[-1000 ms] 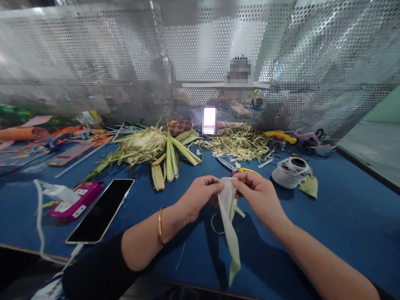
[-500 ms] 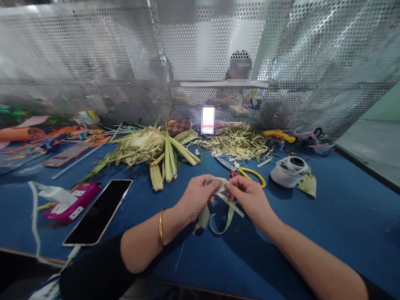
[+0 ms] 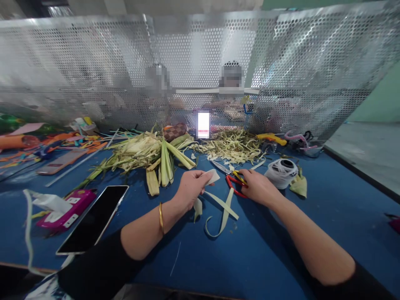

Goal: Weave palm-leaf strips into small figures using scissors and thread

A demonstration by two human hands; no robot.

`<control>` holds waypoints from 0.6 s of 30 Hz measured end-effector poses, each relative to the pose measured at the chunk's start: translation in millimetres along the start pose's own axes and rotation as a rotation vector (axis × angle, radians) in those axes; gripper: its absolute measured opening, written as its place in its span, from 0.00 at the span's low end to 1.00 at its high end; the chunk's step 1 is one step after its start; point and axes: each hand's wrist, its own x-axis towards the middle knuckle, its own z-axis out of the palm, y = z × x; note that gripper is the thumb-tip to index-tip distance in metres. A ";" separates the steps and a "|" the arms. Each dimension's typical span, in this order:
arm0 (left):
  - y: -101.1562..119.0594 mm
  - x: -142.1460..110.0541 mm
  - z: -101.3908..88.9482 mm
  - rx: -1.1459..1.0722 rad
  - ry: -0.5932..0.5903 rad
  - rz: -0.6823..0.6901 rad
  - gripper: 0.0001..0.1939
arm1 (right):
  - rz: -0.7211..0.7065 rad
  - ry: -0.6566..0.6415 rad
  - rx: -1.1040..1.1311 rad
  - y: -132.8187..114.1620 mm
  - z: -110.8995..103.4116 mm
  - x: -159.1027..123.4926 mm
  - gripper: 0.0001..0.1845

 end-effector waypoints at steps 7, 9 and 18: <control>4.2 18.0 3.2 0.030 0.068 0.056 0.12 | -0.009 0.002 0.047 5.1 0.9 2.6 0.39; 3.8 27.4 3.1 0.044 0.105 0.086 0.12 | 0.037 0.009 0.108 8.1 -0.7 1.3 0.39; 6.8 64.2 8.6 -0.086 0.182 0.054 0.10 | 0.118 0.083 0.811 13.7 1.5 6.6 0.29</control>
